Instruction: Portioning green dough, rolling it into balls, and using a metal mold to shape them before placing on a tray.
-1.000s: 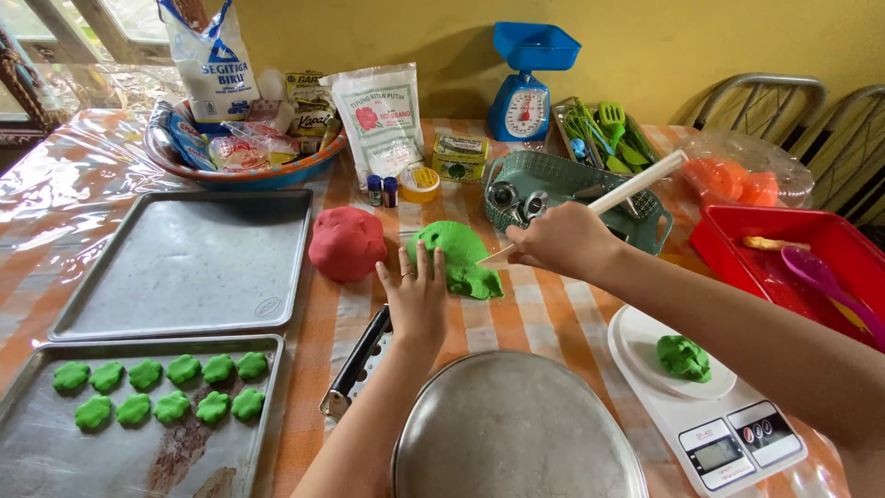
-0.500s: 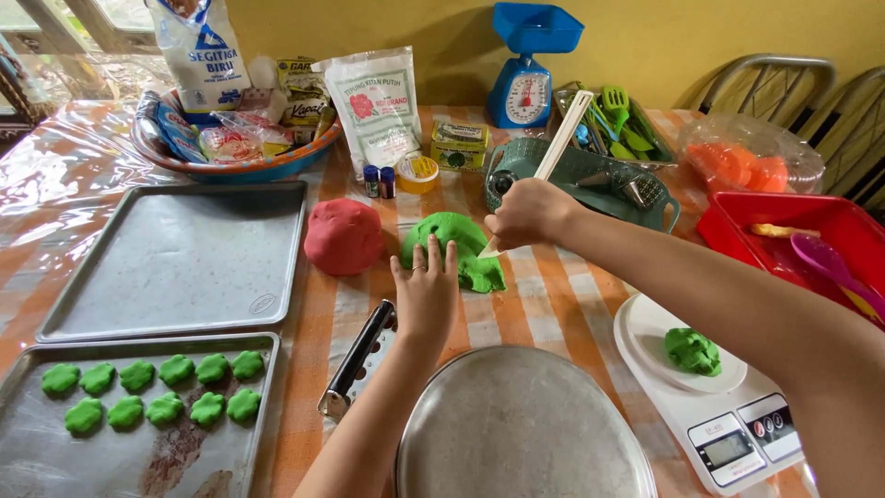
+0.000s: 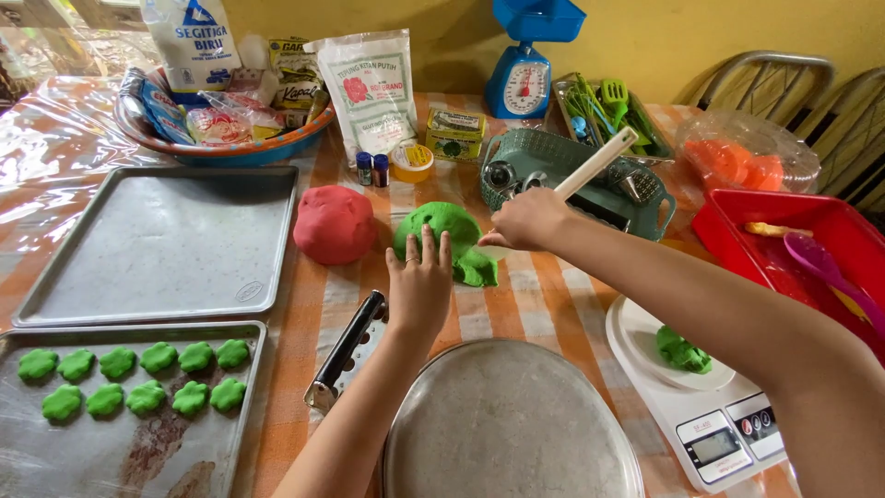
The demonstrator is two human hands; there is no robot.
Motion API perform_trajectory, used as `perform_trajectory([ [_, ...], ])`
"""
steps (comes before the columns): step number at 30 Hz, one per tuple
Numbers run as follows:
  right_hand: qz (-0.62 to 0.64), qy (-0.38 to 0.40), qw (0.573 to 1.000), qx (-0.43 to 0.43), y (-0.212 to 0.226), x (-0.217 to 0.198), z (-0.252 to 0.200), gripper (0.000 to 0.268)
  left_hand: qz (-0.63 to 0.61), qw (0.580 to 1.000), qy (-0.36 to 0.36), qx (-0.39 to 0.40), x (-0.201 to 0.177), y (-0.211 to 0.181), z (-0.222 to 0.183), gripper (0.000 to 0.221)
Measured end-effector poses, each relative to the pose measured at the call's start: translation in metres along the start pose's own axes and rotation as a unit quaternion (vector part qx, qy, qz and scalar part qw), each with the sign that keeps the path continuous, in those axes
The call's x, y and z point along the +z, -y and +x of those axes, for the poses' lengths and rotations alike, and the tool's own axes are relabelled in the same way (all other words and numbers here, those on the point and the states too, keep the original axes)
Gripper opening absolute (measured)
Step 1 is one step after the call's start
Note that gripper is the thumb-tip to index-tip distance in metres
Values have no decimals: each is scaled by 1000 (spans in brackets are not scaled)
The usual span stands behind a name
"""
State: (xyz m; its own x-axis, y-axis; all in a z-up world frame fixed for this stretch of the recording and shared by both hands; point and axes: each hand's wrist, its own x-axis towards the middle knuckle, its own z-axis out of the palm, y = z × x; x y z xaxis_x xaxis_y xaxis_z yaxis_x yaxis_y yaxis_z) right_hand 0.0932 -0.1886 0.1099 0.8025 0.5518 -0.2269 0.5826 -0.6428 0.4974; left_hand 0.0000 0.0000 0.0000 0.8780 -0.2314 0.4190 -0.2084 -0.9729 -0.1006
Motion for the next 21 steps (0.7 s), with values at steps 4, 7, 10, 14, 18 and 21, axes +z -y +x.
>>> perform_trajectory([
  [4, 34, 44, 998, 27, -3, -1, -7, 61, 2, 1000, 21, -2, 4, 0, 2, 81],
  [7, 32, 64, 997, 32, -15, 17, -7, 67, -1, 999, 38, -4, 8, 1, 0, 86],
  [10, 61, 95, 992, 53, -19, 13, -27, 70, 5, 1000, 26, -11, 8, 0, 0, 88],
  [14, 97, 66, 991, 56, -10, 0, -39, 67, 17, 999, 28, -16, 9, -10, 2, 91],
  [18, 26, -36, 999, -13, -6, 11, -32, 59, 6, 999, 41, -15, -17, -2, -2, 91],
  [21, -46, -85, 995, -38, 1, 5, -46, 48, 4, 999, -46, 3, -20, -3, -1, 76],
])
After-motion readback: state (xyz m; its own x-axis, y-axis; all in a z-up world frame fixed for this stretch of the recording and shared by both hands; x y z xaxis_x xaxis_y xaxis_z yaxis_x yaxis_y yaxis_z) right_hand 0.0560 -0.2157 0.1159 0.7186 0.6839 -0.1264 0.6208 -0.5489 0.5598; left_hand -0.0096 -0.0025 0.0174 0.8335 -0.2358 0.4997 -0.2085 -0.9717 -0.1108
